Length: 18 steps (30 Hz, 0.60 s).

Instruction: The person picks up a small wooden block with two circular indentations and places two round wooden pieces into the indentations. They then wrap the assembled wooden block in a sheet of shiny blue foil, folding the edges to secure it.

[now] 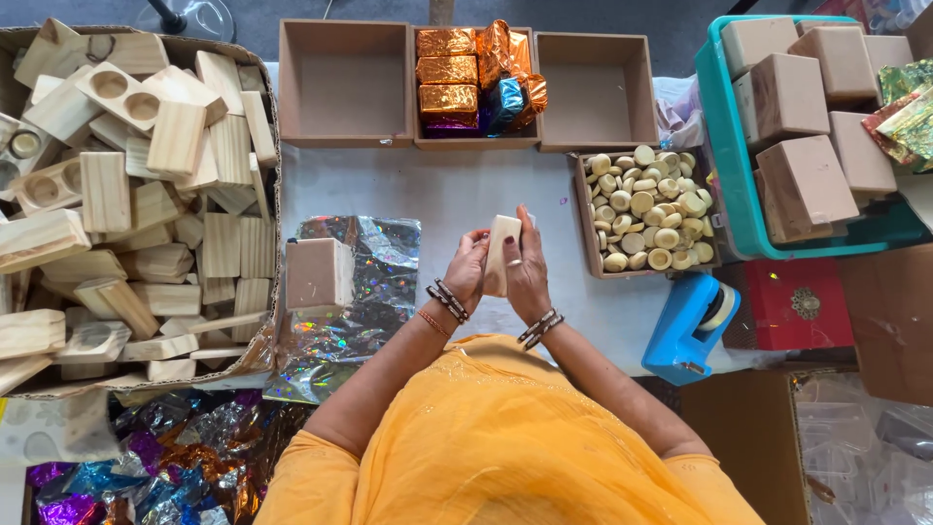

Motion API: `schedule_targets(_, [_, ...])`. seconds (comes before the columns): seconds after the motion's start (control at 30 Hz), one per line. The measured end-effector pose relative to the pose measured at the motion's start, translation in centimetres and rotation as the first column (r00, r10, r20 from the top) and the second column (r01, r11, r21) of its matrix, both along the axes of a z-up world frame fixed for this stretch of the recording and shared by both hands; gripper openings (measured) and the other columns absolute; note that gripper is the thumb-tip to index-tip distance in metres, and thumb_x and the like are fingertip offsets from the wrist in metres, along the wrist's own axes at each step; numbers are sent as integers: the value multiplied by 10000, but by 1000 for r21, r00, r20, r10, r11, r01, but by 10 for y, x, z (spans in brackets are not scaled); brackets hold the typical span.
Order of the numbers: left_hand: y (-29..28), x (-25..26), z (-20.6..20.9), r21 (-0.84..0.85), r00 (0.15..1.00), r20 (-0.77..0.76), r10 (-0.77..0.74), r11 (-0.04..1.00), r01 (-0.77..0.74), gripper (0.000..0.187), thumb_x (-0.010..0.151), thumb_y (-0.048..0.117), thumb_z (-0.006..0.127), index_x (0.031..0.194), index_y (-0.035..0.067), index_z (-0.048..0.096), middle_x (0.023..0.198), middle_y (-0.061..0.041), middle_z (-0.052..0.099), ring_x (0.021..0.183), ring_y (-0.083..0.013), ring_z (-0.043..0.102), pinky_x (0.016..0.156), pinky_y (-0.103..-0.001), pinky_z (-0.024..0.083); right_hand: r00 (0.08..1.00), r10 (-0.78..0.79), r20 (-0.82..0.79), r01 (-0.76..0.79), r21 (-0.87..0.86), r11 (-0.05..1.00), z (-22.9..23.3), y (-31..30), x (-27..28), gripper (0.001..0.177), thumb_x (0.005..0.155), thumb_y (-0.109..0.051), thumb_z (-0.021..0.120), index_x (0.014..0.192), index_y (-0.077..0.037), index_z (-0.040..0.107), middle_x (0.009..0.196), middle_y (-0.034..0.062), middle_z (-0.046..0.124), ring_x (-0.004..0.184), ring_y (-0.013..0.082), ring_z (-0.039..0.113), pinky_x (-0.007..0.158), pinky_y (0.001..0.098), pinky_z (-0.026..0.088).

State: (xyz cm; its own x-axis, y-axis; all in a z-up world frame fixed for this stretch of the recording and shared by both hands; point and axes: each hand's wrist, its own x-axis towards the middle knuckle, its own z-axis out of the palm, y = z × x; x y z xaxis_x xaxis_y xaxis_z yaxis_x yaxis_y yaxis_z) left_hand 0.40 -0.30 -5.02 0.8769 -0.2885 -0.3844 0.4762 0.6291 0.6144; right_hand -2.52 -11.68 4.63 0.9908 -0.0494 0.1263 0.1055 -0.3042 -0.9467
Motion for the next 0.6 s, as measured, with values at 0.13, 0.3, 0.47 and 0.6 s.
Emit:
schedule_targets(0.13, [2,-8,47,-162,994,40,-103,981,108,538,1060,492,382,1402,92,492,1248,-63,638,1112,-146,655,916,-322,581,997,-20,75,35,-208,977,-9,-8,17,646,1105,-420,414,1605,-29,293,1649,227,320,1537,352,325,1238,408,296])
schedule_targets(0.3, [5,4,-22,-149,989,28,-143,978,146,686,1130,598,402,1493,22,484,1199,-121,591,1051,-224,604,864,-388,553,974,125,189,-24,-466,885,-20,-2,-1,682,1136,-475,279,1650,-33,203,1728,250,155,1606,418,172,1297,492,221])
schedule_targets(0.47, [20,8,44,-259,989,-106,-108,963,77,600,1037,520,398,1464,101,422,1292,-79,636,1138,-191,686,945,-350,623,928,327,177,-136,-657,742,-7,14,-20,696,1072,-500,317,1644,-109,253,1730,156,148,1615,372,114,1272,636,114])
schedule_targets(0.6, [20,4,18,-145,958,89,-272,948,283,566,1095,523,401,1535,170,453,1291,-52,678,986,-144,698,656,-295,570,957,270,109,-98,-752,651,-21,8,11,634,1039,-374,413,1621,-159,286,1732,114,139,1609,355,79,1211,730,69])
